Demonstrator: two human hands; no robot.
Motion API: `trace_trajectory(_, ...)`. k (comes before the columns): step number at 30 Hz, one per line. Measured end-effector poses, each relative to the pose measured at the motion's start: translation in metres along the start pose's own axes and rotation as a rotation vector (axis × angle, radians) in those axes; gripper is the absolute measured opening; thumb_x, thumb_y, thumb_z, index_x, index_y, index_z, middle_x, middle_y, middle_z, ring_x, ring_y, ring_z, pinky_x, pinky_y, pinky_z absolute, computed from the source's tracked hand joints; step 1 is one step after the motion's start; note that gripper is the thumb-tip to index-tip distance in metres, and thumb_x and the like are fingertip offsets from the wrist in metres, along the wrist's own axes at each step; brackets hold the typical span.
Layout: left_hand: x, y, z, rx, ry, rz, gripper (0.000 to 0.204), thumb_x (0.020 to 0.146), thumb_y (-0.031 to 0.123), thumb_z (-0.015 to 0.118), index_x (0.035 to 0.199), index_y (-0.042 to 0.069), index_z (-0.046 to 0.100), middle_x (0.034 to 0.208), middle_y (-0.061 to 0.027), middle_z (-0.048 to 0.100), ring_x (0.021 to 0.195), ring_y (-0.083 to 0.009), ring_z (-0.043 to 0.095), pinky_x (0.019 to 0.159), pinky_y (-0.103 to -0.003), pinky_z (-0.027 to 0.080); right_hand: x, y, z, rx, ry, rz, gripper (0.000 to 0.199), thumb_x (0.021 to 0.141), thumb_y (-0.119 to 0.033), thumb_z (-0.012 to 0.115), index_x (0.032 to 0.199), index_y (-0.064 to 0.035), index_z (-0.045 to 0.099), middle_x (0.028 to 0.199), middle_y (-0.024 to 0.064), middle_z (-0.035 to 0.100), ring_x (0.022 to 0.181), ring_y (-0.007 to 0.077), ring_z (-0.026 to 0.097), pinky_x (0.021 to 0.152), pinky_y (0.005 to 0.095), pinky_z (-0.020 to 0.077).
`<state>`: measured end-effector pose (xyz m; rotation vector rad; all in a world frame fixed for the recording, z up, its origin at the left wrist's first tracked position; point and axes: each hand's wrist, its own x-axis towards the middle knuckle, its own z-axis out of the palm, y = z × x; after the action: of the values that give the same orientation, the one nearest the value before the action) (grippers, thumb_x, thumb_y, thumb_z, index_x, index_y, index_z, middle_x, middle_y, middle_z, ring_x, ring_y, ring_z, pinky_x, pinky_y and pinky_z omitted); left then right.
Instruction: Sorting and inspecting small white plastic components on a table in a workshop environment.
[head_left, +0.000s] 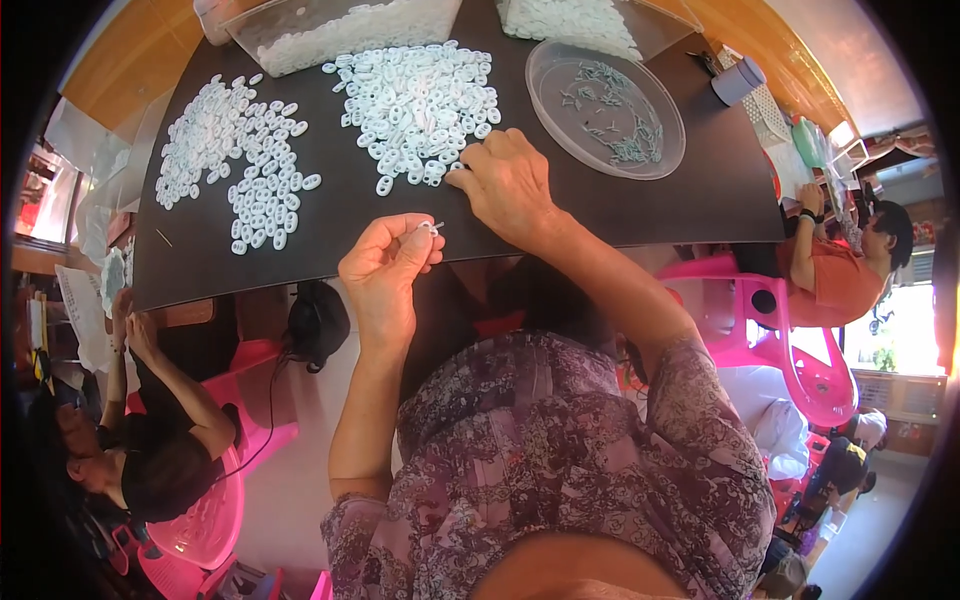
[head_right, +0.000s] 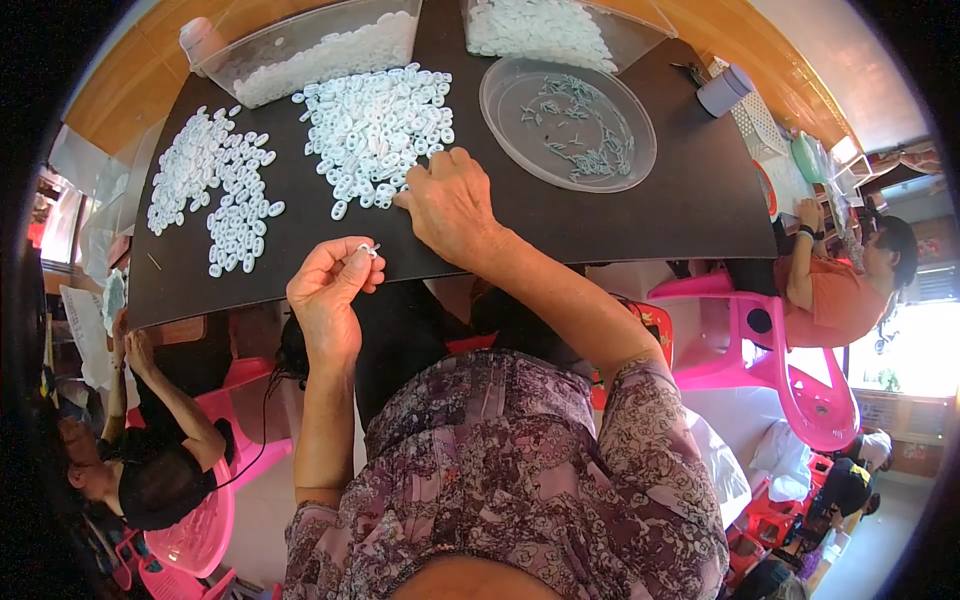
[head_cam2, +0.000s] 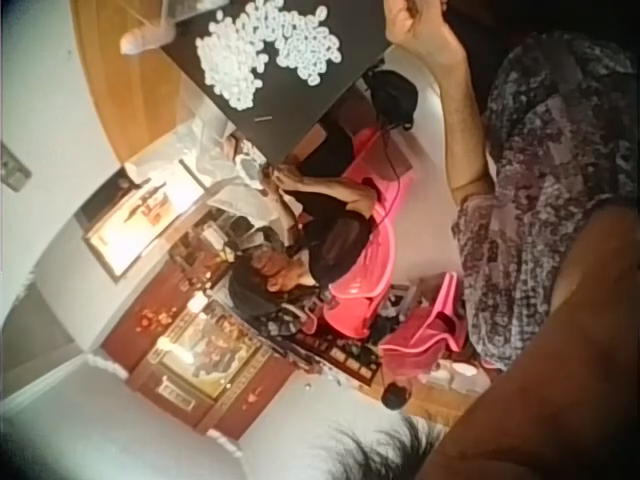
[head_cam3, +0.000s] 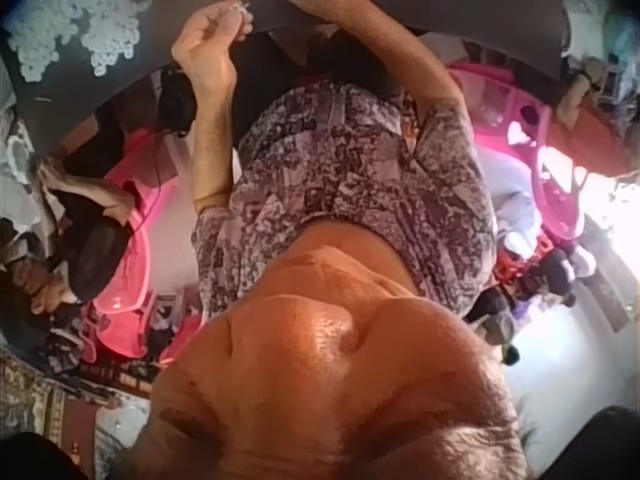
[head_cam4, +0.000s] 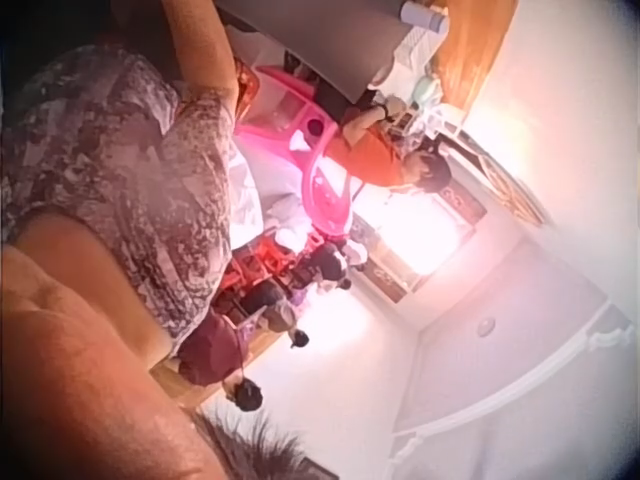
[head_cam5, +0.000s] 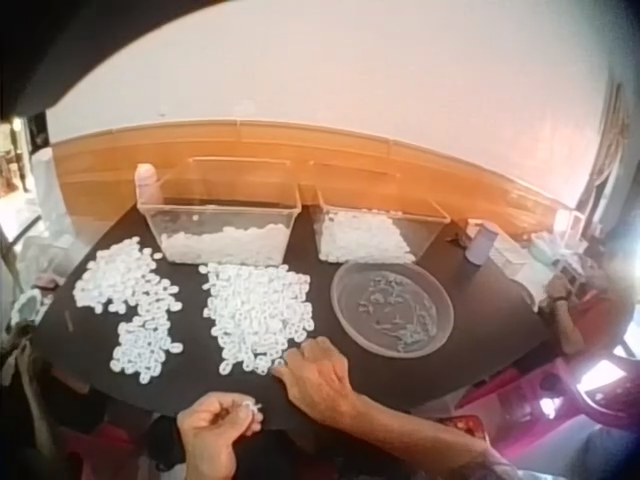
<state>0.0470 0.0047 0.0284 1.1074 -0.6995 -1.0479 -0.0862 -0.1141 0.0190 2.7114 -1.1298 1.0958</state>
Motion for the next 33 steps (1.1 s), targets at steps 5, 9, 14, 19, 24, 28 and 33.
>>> trace_trajectory(5,0.002,-0.001,0.000,-0.011,-0.005,-0.009,0.011,0.085,0.006,0.064,0.092,-0.003,0.065,0.077,-0.0082,0.066,0.062,-0.0108,0.058,0.056,-0.020,0.044,-0.001,0.005,0.003,0.104,-0.035,0.049,0.012,0.070,-0.012,0.070,0.073,-0.0049,0.061,0.071,0.0092,0.055,0.071,0.0253,0.054,0.062,0.0369,0.0434)
trace_trajectory(9,0.002,0.001,0.001,-0.012,0.008,-0.006,0.011,0.085,0.005,0.063,0.092,-0.003,0.065,0.076,-0.0080,0.065,0.062,-0.0109,0.058,0.056,-0.021,0.044,-0.004,0.001,-0.018,0.368,-0.188,0.298,0.012,0.073,-0.010,0.070,0.078,-0.0030,0.062,0.072,0.0056,0.059,0.064,0.0174,0.055,0.059,0.0306,0.0443)
trace_trajectory(14,0.001,0.004,0.004,-0.010,0.037,0.018,0.011,0.085,0.003,0.063,0.093,-0.004,0.065,0.076,-0.0077,0.065,0.062,-0.0110,0.057,0.055,-0.021,0.044,-0.005,-0.005,-0.037,1.140,-0.339,0.625,0.016,0.078,-0.010,0.069,0.090,-0.0005,0.065,0.074,0.0008,0.064,0.063,0.0055,0.054,0.055,0.0202,0.0408)
trace_trajectory(19,-0.002,0.008,0.011,-0.026,0.053,0.045,0.013,0.085,0.001,0.062,0.097,-0.004,0.065,0.080,-0.0077,0.064,0.064,-0.0111,0.058,0.056,-0.021,0.045,-0.007,-0.011,-0.041,1.263,-0.341,0.666,0.018,0.079,-0.008,0.065,0.095,0.0006,0.066,0.075,0.0026,0.064,0.065,0.0054,0.053,0.056,0.0188,0.0390)
trace_trajectory(24,-0.005,0.007,0.011,-0.014,0.045,0.053,0.015,0.085,0.000,0.062,0.099,-0.005,0.064,0.080,-0.0077,0.064,0.065,-0.0113,0.059,0.057,-0.021,0.045,-0.009,-0.016,-0.041,1.331,-0.335,0.670,0.018,0.080,-0.008,0.063,0.096,0.0003,0.066,0.075,0.0036,0.064,0.066,0.0053,0.052,0.057,0.0184,0.0381)
trace_trajectory(28,-0.006,0.007,0.012,-0.002,0.031,0.050,0.015,0.085,0.001,0.062,0.099,-0.004,0.065,0.078,-0.0073,0.065,0.064,-0.0111,0.059,0.057,-0.021,0.046,-0.010,-0.017,-0.041,1.298,-0.364,0.657,0.017,0.081,-0.008,0.063,0.096,-0.0002,0.067,0.075,0.0032,0.064,0.064,0.0046,0.051,0.056,0.0179,0.0371)
trace_trajectory(33,-0.006,0.004,0.011,-0.022,0.027,0.072,0.015,0.085,0.001,0.062,0.099,-0.003,0.065,0.078,-0.0066,0.065,0.064,-0.0104,0.060,0.057,-0.020,0.046,-0.009,-0.023,-0.044,1.262,-0.350,0.639,0.017,0.081,-0.007,0.064,0.096,0.0000,0.067,0.077,0.0026,0.065,0.067,0.0043,0.054,0.057,0.0173,0.0388)
